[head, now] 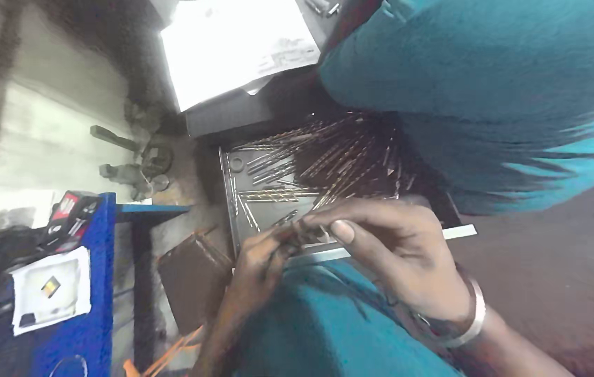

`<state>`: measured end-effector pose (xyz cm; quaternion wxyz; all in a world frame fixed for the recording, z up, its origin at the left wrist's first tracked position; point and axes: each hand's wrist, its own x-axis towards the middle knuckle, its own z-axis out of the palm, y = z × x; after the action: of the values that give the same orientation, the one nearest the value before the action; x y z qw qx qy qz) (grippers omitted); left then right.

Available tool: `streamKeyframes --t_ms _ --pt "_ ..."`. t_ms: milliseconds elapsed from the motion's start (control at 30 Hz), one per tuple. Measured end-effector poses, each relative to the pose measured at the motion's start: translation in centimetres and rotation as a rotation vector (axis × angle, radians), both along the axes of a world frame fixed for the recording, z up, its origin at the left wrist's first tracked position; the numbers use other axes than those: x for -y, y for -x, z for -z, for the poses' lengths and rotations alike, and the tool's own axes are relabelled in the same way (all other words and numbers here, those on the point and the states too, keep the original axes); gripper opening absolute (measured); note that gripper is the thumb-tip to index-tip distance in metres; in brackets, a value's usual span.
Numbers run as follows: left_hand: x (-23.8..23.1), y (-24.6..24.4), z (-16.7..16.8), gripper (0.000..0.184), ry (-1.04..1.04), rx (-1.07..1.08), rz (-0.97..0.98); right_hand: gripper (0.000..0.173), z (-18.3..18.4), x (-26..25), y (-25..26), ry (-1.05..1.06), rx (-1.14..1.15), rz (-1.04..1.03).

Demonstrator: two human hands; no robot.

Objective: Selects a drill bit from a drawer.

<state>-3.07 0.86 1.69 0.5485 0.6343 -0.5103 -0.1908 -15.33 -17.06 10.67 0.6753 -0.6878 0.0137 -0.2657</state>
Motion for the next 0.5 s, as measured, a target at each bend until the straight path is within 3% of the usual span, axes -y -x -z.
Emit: streamKeyframes --t_ms 500 --pt "-0.63 -0.06 -0.54 0.027 0.011 -0.013 0.064 0.023 -0.06 -0.48 0.26 -0.074 0.01 -0.033"
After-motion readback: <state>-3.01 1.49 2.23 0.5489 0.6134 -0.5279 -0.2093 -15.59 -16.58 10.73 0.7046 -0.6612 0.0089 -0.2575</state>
